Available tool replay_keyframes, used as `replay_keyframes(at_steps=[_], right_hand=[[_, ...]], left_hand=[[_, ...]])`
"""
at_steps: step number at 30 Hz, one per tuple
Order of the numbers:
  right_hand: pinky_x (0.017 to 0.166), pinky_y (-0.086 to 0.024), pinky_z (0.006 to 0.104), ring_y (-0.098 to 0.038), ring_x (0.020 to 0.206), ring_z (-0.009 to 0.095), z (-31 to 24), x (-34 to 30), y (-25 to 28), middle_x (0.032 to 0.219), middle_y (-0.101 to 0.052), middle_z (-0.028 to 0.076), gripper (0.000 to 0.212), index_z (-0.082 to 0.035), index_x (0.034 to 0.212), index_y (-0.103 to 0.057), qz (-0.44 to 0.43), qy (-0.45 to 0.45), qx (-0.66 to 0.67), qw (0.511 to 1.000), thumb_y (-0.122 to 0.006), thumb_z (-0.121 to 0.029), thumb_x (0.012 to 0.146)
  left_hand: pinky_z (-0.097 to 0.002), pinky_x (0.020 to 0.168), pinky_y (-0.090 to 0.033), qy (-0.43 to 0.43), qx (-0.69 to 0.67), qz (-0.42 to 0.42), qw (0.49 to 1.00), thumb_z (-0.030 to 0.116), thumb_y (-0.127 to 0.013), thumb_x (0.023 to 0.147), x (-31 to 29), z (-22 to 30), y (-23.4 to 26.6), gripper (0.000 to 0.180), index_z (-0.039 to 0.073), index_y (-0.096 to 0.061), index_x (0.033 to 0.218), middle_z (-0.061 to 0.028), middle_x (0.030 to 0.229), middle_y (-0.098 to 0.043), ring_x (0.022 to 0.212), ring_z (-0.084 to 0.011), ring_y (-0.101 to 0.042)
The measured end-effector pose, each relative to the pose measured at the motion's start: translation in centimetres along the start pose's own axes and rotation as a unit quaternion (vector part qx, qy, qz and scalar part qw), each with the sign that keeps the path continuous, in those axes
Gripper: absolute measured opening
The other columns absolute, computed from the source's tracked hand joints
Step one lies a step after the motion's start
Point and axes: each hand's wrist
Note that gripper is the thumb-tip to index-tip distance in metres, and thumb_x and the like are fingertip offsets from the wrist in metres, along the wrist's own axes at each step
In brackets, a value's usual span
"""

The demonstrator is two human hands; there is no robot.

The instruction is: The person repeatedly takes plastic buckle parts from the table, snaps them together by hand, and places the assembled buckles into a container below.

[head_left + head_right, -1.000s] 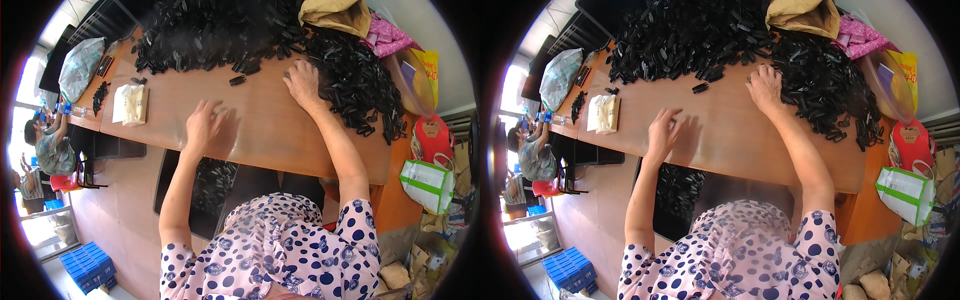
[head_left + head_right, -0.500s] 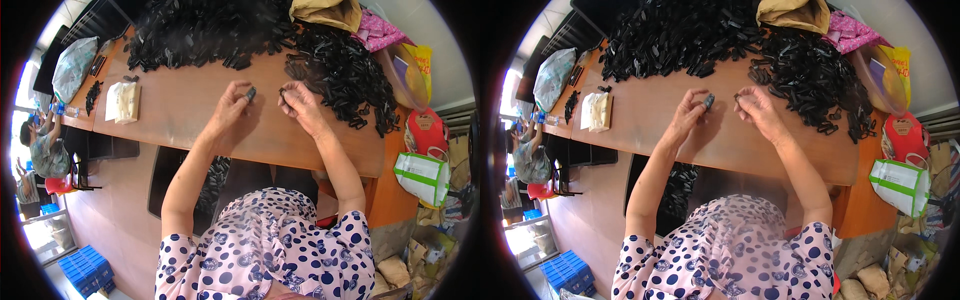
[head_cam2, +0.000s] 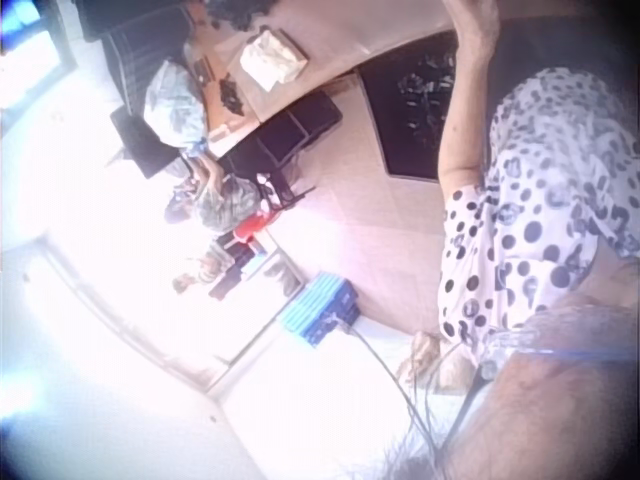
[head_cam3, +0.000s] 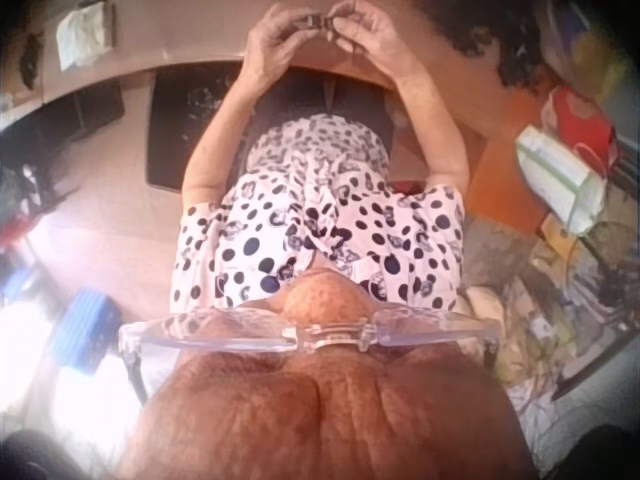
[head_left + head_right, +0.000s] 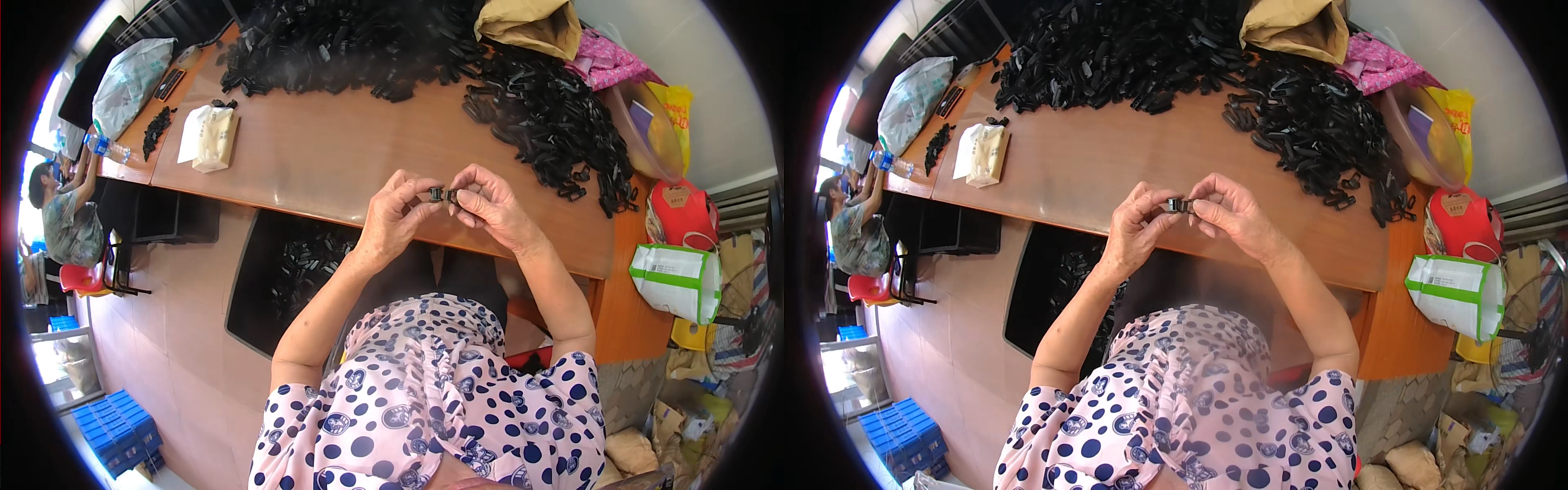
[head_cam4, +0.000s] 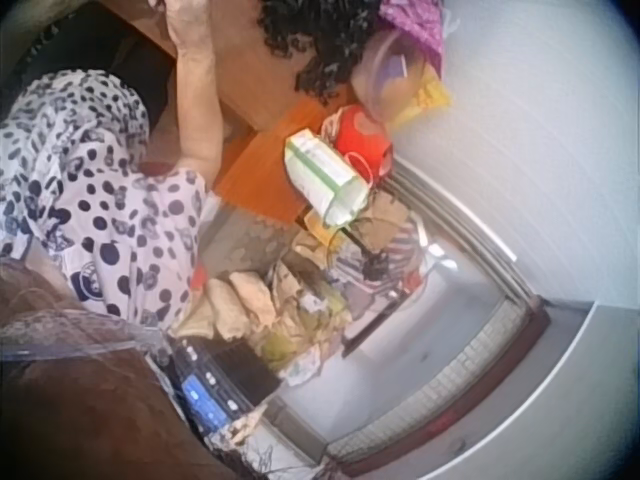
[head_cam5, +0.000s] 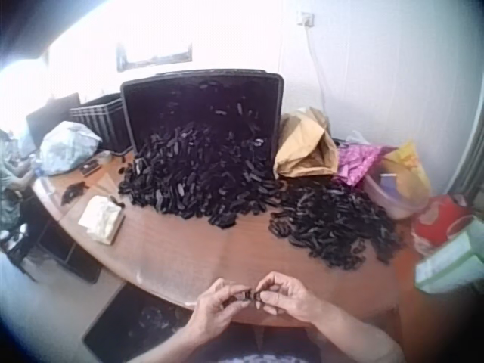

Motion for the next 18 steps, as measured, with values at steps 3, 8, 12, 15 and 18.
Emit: replay_keyframes(at_steps=[3, 8, 12, 15, 18], right_hand=[[0.048, -0.031, 0.015, -0.045, 0.058, 0.004, -0.1, -0.5, -0.3, 0.079, -0.061, 0.003, 0.009, -0.006, 0.1, -0.054, -0.004, -0.008, -0.018, 1.0, -0.057, -0.011, 0.094], [0.05, -0.034, 0.0148, -0.046, 0.059, 0.003, 0.0, -0.8, -0.6, 0.078, -0.059, 0.002, 0.009, -0.005, 0.099, -0.054, 0.004, -0.008, -0.058, 0.998, -0.059, -0.011, 0.093], [0.051, -0.035, 0.0155, -0.046, 0.059, 0.003, -0.5, -1.0, -0.9, 0.075, -0.058, 0.001, 0.01, -0.005, 0.096, -0.054, 0.023, -0.059, -0.122, 0.99, -0.06, -0.012, 0.092], [0.05, -0.035, 0.0159, -0.047, 0.06, 0.003, -0.4, -0.9, -0.8, 0.074, -0.057, 0.001, 0.01, -0.005, 0.093, -0.053, 0.021, -0.098, -0.133, 0.986, -0.061, -0.012, 0.092], [0.054, -0.039, 0.0169, -0.05, 0.067, 0.003, -0.1, -1.0, -0.1, 0.08, -0.059, -0.001, 0.013, -0.006, 0.091, -0.054, -0.008, -0.103, -0.195, 0.975, -0.065, -0.013, 0.089]], left_hand=[[-0.0269, 0.063, -0.047, -0.032, 0.031, -0.001, 0.999, 0.001, -0.068, 0.08, -0.3, 0.8, -0.1, 0.026, 0.004, -0.063, 0.106, -0.0055, 0.084, -0.057, 0.069, -0.0155, -0.057], [-0.0312, 0.061, -0.048, -0.045, 0.093, -0.015, 0.995, 0.002, -0.068, 0.079, -0.9, 1.2, 0.2, 0.025, 0.005, -0.063, 0.104, -0.0087, 0.083, -0.058, 0.069, -0.0213, -0.059], [-0.0336, 0.06, -0.049, -0.103, 0.202, -0.025, 0.974, 0.001, -0.069, 0.076, -1.3, 1.2, 0.7, 0.027, 0.005, -0.062, 0.102, -0.0094, 0.083, -0.058, 0.069, -0.0262, -0.059], [-0.0347, 0.059, -0.049, -0.152, 0.245, -0.034, 0.957, 0.002, -0.07, 0.075, -1.4, 1.1, 0.7, 0.027, 0.004, -0.061, 0.1, -0.0087, 0.083, -0.059, 0.069, -0.0271, -0.059], [-0.0367, 0.06, -0.049, -0.175, 0.259, -0.052, 0.949, 0.003, -0.07, 0.074, -1.3, 1.4, 0.5, 0.028, 0.004, -0.06, 0.1, -0.0091, 0.083, -0.06, 0.07, -0.0289, -0.059]])
Point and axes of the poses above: each hand's wrist, its own x-axis towards the middle knuckle, its own y-axis out of the back of the hand, z = x × y
